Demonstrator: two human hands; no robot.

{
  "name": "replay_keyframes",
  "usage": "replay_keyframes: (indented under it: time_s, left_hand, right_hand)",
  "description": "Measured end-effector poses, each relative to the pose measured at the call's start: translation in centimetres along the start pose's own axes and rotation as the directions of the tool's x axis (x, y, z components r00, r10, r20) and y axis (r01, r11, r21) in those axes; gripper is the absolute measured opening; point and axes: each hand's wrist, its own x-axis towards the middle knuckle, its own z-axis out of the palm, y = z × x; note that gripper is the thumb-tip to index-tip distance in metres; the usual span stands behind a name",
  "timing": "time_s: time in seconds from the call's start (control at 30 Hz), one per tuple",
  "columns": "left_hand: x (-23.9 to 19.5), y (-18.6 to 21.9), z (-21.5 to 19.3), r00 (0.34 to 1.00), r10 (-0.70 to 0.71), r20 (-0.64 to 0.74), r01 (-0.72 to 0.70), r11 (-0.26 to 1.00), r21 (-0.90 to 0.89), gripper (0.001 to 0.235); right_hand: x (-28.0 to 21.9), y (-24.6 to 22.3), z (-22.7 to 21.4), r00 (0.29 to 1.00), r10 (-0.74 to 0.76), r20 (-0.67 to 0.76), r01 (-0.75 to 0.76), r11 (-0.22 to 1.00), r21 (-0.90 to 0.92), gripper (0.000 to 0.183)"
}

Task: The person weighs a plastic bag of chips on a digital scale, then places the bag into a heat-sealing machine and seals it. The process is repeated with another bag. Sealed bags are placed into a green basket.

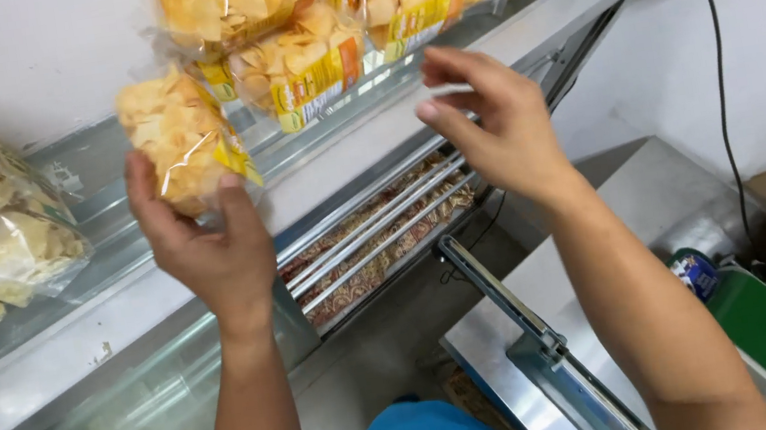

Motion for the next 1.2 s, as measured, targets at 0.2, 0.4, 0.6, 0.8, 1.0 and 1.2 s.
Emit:
replay_keyframes:
  time_s: [0.2,0.4,0.6,0.8,1.0,1.2]
  left_hand:
    - [-0.9,2.2,-1.0,0.988,0.138,0.071,-0.137,0.99,-0.015,0.057]
    - [-1.3,1.3,-0.4,0.987,0.148,0.061,-0.151,0.987,0.049,0.056]
    - [-1.4,2.6,-3.5,0.981,0.176,0.078,-0.162,0.974,-0.157,0.06]
    - [-2.4,7.2,-2.3,0.911,0.259,0.321,-0.177,0.949,-0.261,0.051]
    - [0.1,6.0,13.1,0.702,0.264,0.662,-0.035,0.941,-0.337,0.056]
    - [0.0,-1.0,25.1,0.661,0.315,0.681,-0.374,0.925,-0.065,0.061]
  right_hand:
    - [-6.7,2.1,-3.0,0.985,0.169,0.021,-0.17,0.977,0.129,0.064]
    - [-4.4,0.0,-1.3,0.997,0.033,0.071,-0.024,0.992,-0.128,0.079]
    - [-1.3,0.9,1.4,0.989,-0.056,0.135,0.077,0.985,-0.153,0.078]
    - [-5.8,0.3,2.8,0.997,0.02,-0.069,-0.017,0.999,0.047,0.059]
    - [-13.7,0.8,1.3,0.953,0.287,-0.099,-0.279,0.956,0.086,0.045]
    - [-24.3,-3.1,-5.3,0.859,0.511,-0.013,-0.51,0.855,-0.094,0.046]
